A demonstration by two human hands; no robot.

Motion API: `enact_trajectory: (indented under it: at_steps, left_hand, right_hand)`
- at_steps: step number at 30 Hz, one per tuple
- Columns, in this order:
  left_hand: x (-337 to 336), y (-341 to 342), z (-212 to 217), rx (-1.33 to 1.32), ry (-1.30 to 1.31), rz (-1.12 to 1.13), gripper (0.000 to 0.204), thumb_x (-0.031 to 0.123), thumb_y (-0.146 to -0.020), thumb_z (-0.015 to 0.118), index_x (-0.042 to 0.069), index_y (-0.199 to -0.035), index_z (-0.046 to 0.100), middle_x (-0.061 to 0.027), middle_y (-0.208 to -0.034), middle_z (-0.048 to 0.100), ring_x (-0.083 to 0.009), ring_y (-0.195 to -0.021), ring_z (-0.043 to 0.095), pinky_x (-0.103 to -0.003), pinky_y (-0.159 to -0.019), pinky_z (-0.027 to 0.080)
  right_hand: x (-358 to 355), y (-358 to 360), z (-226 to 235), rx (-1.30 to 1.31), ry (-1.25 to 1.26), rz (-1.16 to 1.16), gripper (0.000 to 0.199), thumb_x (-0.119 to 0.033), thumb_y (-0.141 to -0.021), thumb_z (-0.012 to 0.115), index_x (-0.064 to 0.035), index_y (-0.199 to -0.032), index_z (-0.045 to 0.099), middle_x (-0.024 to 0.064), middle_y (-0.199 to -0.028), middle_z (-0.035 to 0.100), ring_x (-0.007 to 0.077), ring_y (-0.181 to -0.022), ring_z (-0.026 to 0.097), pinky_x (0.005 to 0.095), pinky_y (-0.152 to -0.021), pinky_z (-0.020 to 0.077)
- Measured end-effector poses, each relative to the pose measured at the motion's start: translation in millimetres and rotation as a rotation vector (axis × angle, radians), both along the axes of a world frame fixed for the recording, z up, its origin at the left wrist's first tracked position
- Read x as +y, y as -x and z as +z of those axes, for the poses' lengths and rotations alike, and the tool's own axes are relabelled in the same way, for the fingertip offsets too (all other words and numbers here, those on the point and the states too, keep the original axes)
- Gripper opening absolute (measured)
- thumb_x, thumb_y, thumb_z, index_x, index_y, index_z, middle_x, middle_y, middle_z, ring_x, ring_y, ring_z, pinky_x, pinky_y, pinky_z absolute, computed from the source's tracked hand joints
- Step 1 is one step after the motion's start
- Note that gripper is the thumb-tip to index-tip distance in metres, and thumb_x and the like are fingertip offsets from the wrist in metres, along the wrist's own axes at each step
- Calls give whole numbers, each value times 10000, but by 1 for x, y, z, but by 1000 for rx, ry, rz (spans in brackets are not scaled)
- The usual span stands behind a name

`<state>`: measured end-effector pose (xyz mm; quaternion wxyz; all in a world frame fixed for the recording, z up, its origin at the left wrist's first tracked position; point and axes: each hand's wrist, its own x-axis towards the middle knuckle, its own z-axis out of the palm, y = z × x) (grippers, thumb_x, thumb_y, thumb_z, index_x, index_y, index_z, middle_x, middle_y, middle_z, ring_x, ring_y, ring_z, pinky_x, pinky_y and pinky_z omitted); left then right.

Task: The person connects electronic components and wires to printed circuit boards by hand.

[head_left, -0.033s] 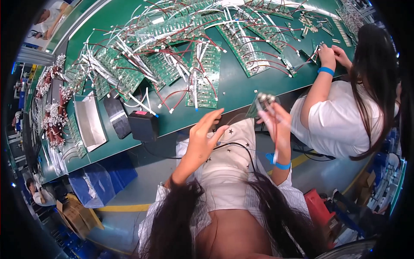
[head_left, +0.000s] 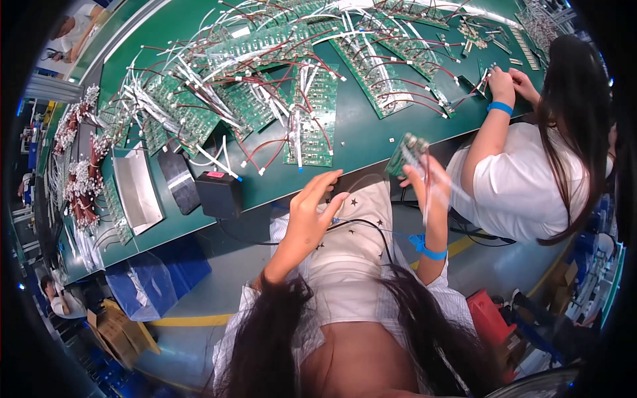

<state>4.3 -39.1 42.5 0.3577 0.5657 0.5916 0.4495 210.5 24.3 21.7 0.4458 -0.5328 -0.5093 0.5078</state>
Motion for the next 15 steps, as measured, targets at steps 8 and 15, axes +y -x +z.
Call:
enact_trajectory:
  at_steps: [8, 15]
  left_hand:
    - [-1, 10, -30, 508, -368, 222, 204, 10, -653, 669, 22, -826, 561, -101, -820, 545, -292, -788, 517, -369, -708, 411]
    - [-7, 14, -40, 735, -159, 445, 503, 183, -667, 702, 0, -1060, 446, -154, -1148, 429, -321, -1055, 391, -416, -889, 279]
  right_hand:
    - [34, -19, -19, -6, -29, -379, 234, -89, -824, 560, 83, -980, 534, 71, -748, 582, 84, -554, 529, 193, -436, 420]
    - [10, 2, -4, 27, -139, -378, 210, -63, -821, 558, 71, -981, 541, 45, -696, 560, 59, -538, 512, 180, -427, 396]
